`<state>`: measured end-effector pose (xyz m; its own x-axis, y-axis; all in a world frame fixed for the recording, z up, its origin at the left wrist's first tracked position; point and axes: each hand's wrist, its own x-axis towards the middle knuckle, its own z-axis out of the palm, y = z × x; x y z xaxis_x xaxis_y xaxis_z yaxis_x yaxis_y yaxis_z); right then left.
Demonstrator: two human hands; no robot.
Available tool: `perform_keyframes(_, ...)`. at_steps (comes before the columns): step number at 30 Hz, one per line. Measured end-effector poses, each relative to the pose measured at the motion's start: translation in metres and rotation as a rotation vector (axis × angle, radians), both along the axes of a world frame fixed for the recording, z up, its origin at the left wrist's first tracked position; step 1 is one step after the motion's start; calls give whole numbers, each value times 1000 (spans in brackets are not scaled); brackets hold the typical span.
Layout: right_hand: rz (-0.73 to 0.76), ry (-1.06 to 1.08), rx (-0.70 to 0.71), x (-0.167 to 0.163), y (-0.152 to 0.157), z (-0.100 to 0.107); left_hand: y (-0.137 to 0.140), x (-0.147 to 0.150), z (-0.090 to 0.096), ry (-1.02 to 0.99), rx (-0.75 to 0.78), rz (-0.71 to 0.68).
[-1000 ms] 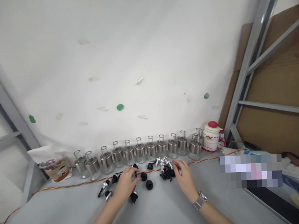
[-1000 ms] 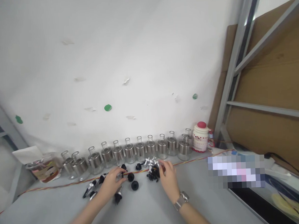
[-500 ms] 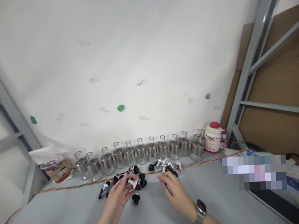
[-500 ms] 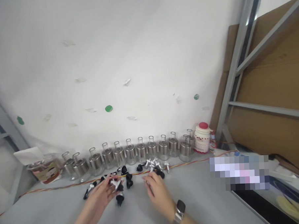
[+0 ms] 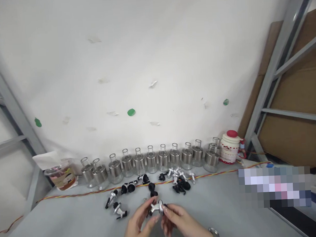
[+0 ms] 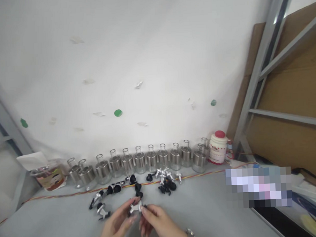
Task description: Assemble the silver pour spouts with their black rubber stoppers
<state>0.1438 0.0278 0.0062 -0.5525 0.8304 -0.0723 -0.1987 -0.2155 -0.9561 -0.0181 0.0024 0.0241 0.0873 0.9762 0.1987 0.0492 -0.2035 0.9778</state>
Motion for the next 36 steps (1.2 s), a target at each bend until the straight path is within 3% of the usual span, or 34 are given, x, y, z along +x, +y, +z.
perform_keyframes(5,-4,-174,138,1,-6,1,-1,-7,-10,372,136,107)
perform_keyframes(9,-66,-263,333,6,-9,7,-1,-7,-14,458,265,102)
perform_keyframes(14,18,-370,458,12,-9,15,-3,-5,-16,527,444,66)
perform_keyframes(21,13,-606,553,6,-16,20,-1,0,-24,555,456,172)
perform_keyframes(25,62,-753,557,3,-19,29,0,9,-30,489,365,209)
perform_keyframes(29,71,-814,571,2,-18,27,-1,15,-33,413,285,331)
perform_keyframes(32,2,-756,573,2,-17,17,-3,12,-28,549,235,369)
perform_keyframes(36,-66,-576,451,1,-14,1,-6,7,-20,837,176,262)
